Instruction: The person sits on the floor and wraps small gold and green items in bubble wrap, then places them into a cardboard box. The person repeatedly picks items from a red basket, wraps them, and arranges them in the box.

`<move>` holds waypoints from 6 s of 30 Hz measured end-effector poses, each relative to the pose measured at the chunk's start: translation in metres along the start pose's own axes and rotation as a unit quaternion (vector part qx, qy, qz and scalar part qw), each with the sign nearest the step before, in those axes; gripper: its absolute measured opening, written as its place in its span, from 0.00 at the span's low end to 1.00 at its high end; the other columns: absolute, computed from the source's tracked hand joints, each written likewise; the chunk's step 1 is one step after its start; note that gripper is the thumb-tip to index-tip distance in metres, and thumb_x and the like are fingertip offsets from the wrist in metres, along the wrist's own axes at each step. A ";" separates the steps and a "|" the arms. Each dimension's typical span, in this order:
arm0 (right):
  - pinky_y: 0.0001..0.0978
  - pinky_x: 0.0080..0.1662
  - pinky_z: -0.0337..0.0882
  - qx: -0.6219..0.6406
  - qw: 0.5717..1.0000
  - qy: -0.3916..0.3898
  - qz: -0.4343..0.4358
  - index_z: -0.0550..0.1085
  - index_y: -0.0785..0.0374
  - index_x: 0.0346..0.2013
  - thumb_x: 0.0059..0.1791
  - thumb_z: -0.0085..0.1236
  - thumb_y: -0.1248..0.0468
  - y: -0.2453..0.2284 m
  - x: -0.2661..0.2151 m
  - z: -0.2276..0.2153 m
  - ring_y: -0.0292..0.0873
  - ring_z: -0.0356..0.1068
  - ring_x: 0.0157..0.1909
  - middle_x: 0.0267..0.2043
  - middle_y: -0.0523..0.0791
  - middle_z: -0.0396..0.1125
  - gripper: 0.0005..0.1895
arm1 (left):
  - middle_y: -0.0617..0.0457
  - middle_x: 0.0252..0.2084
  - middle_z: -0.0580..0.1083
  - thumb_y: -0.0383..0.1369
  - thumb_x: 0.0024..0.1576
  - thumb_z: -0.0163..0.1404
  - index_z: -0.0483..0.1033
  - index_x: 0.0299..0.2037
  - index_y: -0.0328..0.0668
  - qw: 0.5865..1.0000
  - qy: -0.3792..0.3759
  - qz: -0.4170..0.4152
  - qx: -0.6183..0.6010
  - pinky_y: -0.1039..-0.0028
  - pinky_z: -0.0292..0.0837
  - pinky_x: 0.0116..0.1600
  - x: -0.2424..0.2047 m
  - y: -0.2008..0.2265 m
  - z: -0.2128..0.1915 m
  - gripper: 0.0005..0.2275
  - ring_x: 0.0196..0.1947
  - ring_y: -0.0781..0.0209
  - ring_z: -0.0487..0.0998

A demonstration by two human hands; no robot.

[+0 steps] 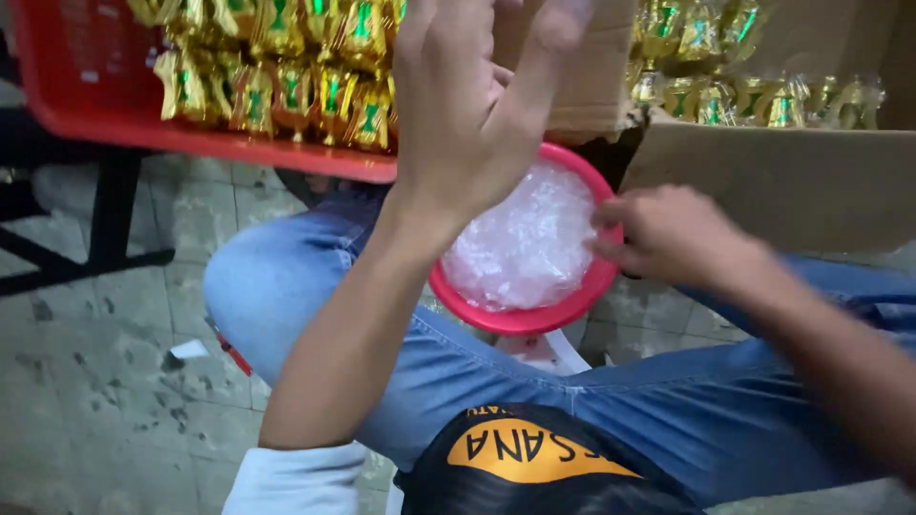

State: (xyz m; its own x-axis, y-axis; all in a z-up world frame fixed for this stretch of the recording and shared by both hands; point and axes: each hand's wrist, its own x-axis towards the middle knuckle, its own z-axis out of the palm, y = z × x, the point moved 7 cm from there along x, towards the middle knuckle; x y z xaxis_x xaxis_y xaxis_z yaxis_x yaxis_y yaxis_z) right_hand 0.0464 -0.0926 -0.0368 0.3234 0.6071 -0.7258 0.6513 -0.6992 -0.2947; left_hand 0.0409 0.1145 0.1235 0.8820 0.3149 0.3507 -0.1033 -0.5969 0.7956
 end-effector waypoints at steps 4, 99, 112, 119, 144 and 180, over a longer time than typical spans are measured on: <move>0.52 0.50 0.76 0.044 0.987 -0.068 0.136 0.75 0.52 0.56 0.46 0.53 0.30 -0.011 0.016 0.054 0.56 0.76 0.51 0.50 0.52 0.75 0.37 | 0.53 0.22 0.61 0.48 0.65 0.36 0.67 0.34 0.40 1.000 0.002 0.015 0.004 0.66 0.55 0.33 -0.008 0.005 -0.030 0.19 0.24 0.60 0.65; 0.25 0.32 0.57 0.342 0.672 0.620 -0.217 0.69 0.60 0.44 0.52 0.49 0.65 0.095 -0.089 -0.194 0.33 0.54 0.28 0.34 0.41 0.59 0.07 | 0.53 0.28 0.76 0.33 0.64 0.52 0.74 0.40 0.42 0.894 0.014 -0.303 -0.329 0.81 0.64 0.20 0.029 -0.055 0.021 0.05 0.17 0.68 0.69; 0.25 0.39 0.81 0.289 0.673 0.596 -0.329 0.70 0.70 0.51 0.35 0.72 0.54 0.047 -0.098 -0.178 0.42 0.73 0.45 0.52 0.55 0.67 0.37 | 0.60 0.22 0.62 0.43 0.61 0.50 0.75 0.46 0.48 0.890 0.069 -0.345 -0.289 0.78 0.49 0.22 0.020 -0.078 0.010 0.11 0.19 0.71 0.56; 0.24 0.35 0.77 0.257 0.727 0.560 -0.302 0.78 0.68 0.33 0.49 0.61 0.68 0.039 -0.101 -0.190 0.40 0.74 0.30 0.37 0.52 0.75 0.04 | 0.56 0.30 0.70 0.44 0.61 0.49 0.75 0.42 0.42 0.882 0.067 -0.333 -0.326 0.82 0.46 0.21 0.020 -0.082 0.005 0.13 0.19 0.72 0.55; 0.23 0.41 0.83 0.225 0.784 0.498 -0.293 0.81 0.62 0.33 0.45 0.63 0.62 0.047 -0.101 -0.188 0.40 0.81 0.38 0.36 0.47 0.78 0.07 | 0.57 0.23 0.65 0.38 0.71 0.42 0.73 0.40 0.46 0.737 0.047 -0.499 -0.454 0.83 0.54 0.13 -0.005 -0.085 0.021 0.10 0.14 0.71 0.59; 0.36 0.46 0.82 0.148 0.856 0.405 -0.283 0.82 0.60 0.44 0.51 0.53 0.61 -0.053 -0.091 -0.169 0.45 0.82 0.43 0.45 0.45 0.80 0.13 | 0.45 0.63 0.70 0.57 0.43 0.65 0.42 0.75 0.64 0.952 -0.010 0.098 0.290 0.35 0.61 0.66 -0.033 -0.022 0.053 0.52 0.68 0.41 0.68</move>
State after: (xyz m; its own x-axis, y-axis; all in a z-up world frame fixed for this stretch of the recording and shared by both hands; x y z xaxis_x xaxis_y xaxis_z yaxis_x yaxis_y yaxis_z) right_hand 0.0983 -0.0471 0.1494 0.4619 0.8592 0.2203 0.6972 -0.1981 -0.6890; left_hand 0.0390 0.0780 0.0681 0.8811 0.1443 0.4503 -0.0008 -0.9518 0.3066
